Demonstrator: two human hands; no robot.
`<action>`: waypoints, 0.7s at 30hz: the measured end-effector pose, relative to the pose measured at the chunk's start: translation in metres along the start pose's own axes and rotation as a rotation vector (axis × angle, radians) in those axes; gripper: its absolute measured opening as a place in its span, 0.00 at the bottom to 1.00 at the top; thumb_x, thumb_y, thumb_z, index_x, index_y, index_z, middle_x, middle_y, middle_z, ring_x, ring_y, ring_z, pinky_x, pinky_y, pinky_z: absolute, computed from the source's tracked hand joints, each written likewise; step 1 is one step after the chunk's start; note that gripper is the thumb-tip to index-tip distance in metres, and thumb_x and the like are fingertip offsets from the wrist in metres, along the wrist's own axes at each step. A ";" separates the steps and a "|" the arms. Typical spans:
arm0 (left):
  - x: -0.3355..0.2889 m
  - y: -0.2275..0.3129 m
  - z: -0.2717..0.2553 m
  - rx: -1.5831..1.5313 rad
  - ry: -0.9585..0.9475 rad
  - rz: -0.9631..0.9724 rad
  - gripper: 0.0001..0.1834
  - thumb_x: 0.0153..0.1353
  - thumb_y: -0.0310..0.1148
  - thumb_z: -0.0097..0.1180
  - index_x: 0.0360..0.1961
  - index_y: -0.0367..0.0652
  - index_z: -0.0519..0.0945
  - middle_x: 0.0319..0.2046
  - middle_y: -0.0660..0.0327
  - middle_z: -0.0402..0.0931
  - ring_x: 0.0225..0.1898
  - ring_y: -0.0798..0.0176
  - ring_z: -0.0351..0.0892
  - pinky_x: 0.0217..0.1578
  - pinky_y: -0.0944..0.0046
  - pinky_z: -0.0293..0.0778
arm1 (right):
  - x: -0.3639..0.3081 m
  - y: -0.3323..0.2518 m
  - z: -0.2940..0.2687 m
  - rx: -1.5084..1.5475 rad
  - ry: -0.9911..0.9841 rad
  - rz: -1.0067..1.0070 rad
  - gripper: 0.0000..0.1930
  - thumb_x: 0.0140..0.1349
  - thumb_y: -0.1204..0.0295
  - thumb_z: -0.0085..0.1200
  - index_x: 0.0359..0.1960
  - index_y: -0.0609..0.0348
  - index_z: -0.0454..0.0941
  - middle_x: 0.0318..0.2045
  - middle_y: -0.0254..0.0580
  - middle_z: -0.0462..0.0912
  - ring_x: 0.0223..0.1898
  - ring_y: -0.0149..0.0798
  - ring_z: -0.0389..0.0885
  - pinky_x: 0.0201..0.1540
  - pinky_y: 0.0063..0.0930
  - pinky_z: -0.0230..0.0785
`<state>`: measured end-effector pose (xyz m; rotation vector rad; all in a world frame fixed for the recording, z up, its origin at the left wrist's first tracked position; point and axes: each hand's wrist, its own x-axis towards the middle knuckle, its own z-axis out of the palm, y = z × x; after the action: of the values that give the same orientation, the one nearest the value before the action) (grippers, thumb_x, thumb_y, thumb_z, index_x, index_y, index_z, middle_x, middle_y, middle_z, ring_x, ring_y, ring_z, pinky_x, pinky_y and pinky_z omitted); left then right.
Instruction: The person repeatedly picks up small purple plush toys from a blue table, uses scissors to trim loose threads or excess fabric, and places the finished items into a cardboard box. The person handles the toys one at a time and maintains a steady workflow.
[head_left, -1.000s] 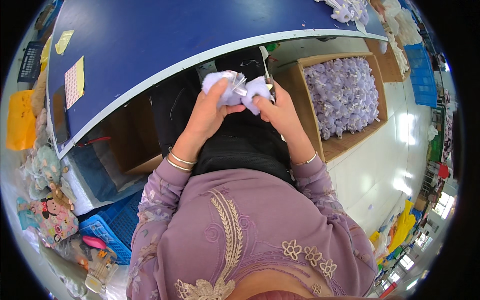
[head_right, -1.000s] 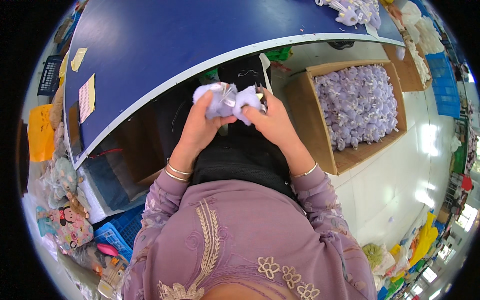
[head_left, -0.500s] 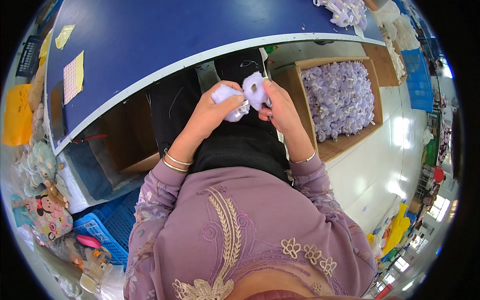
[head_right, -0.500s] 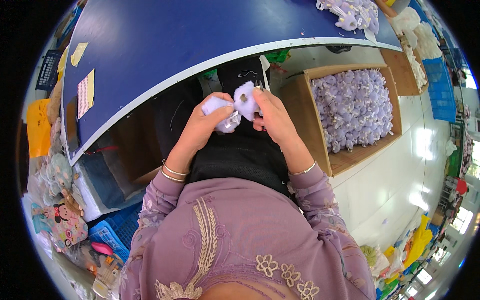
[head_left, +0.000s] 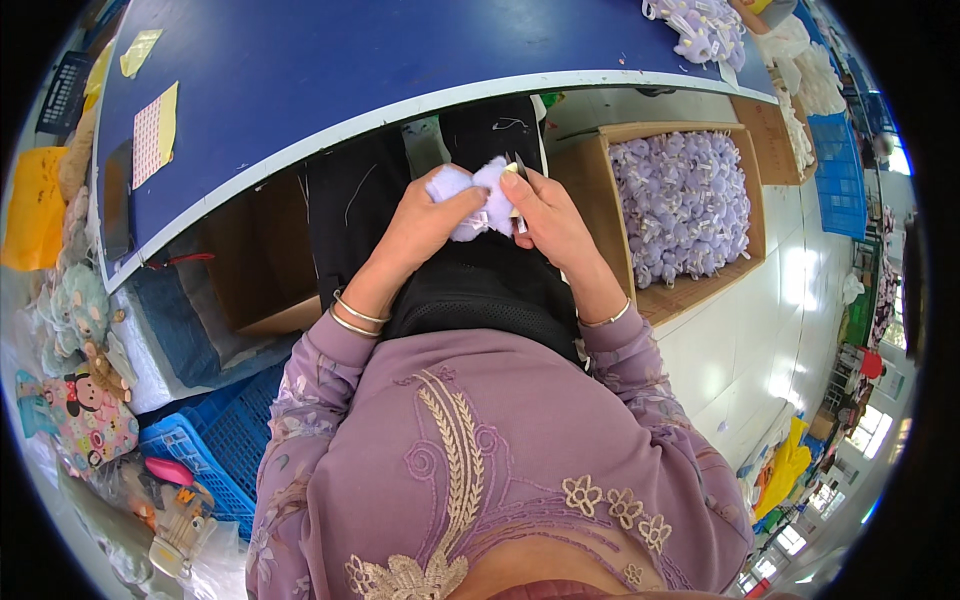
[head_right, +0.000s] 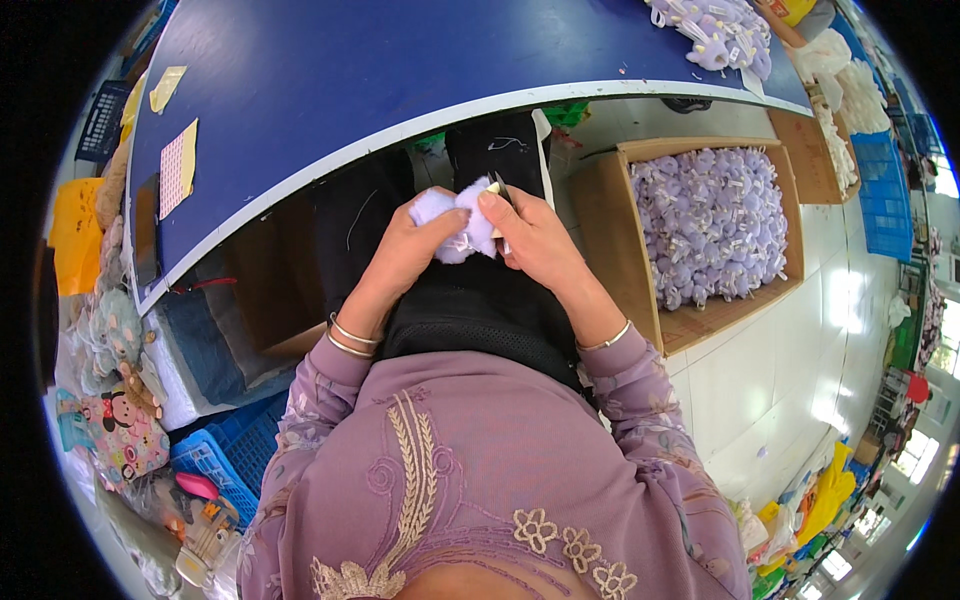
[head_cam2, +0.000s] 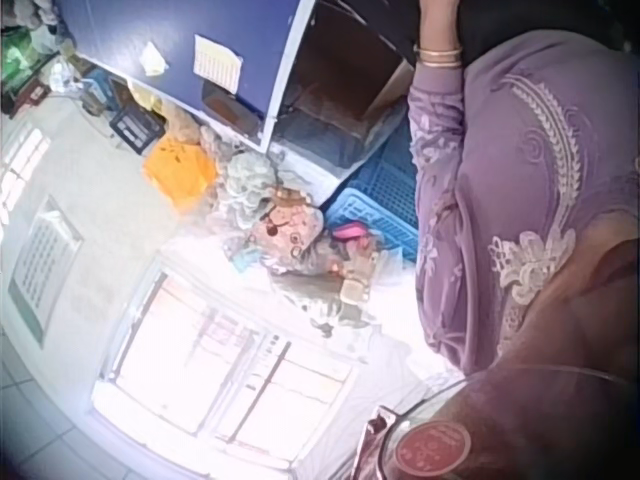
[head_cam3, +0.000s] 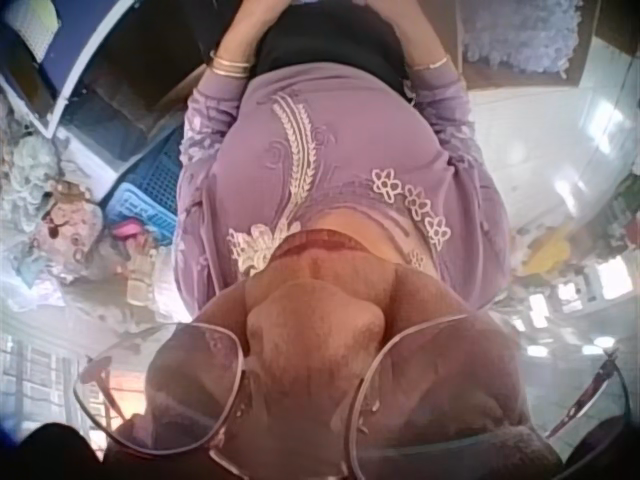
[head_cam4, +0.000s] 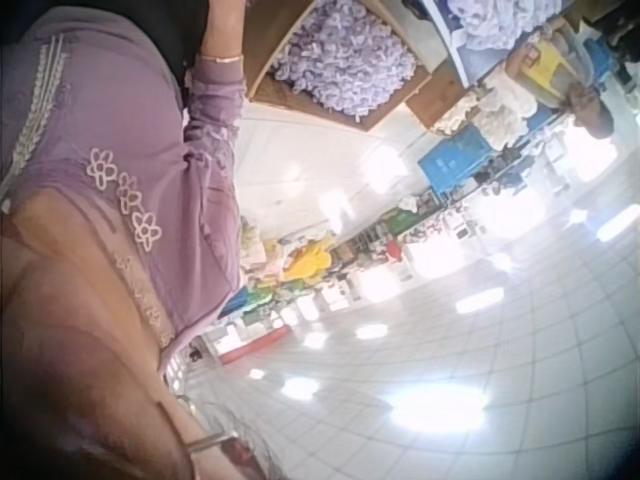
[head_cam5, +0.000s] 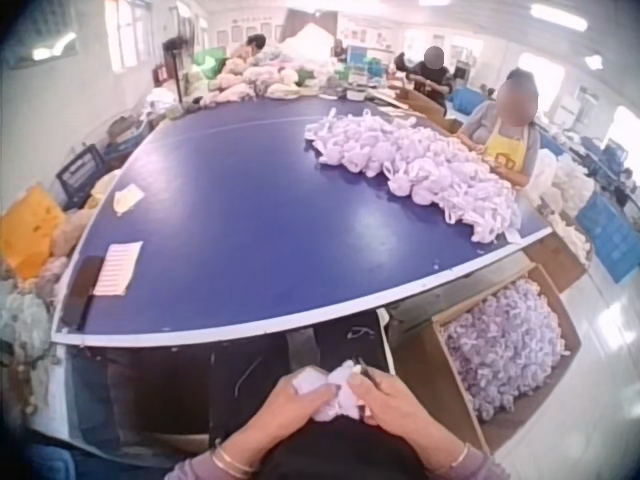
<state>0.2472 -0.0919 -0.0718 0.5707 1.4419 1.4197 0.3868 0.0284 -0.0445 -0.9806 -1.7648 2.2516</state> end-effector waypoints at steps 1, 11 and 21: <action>0.001 0.001 0.002 0.032 -0.008 0.004 0.11 0.60 0.35 0.60 0.38 0.38 0.80 0.28 0.67 0.76 0.30 0.76 0.72 0.32 0.72 0.69 | -0.001 -0.002 0.000 -0.025 0.012 0.005 0.19 0.65 0.54 0.55 0.38 0.60 0.76 0.21 0.27 0.71 0.18 0.19 0.64 0.18 0.15 0.54; 0.011 -0.009 0.007 -0.359 -0.099 -0.089 0.19 0.70 0.46 0.45 0.45 0.41 0.75 0.40 0.55 0.80 0.39 0.59 0.82 0.34 0.59 0.81 | -0.055 0.004 -0.194 -0.811 0.883 -0.131 0.30 0.56 0.55 0.63 0.53 0.67 0.74 0.40 0.51 0.83 0.41 0.40 0.81 0.45 0.33 0.72; 0.012 0.023 0.020 -0.666 -0.102 -0.152 0.21 0.70 0.45 0.42 0.50 0.38 0.74 0.55 0.47 0.74 0.54 0.50 0.76 0.52 0.42 0.75 | -0.033 -0.018 -0.061 -0.386 0.303 -0.246 0.22 0.54 0.68 0.65 0.50 0.61 0.77 0.33 0.31 0.80 0.36 0.25 0.77 0.39 0.21 0.70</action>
<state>0.2526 -0.0673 -0.0504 0.1024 0.8323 1.6040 0.4409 0.0694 -0.0211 -1.0304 -2.0796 1.5577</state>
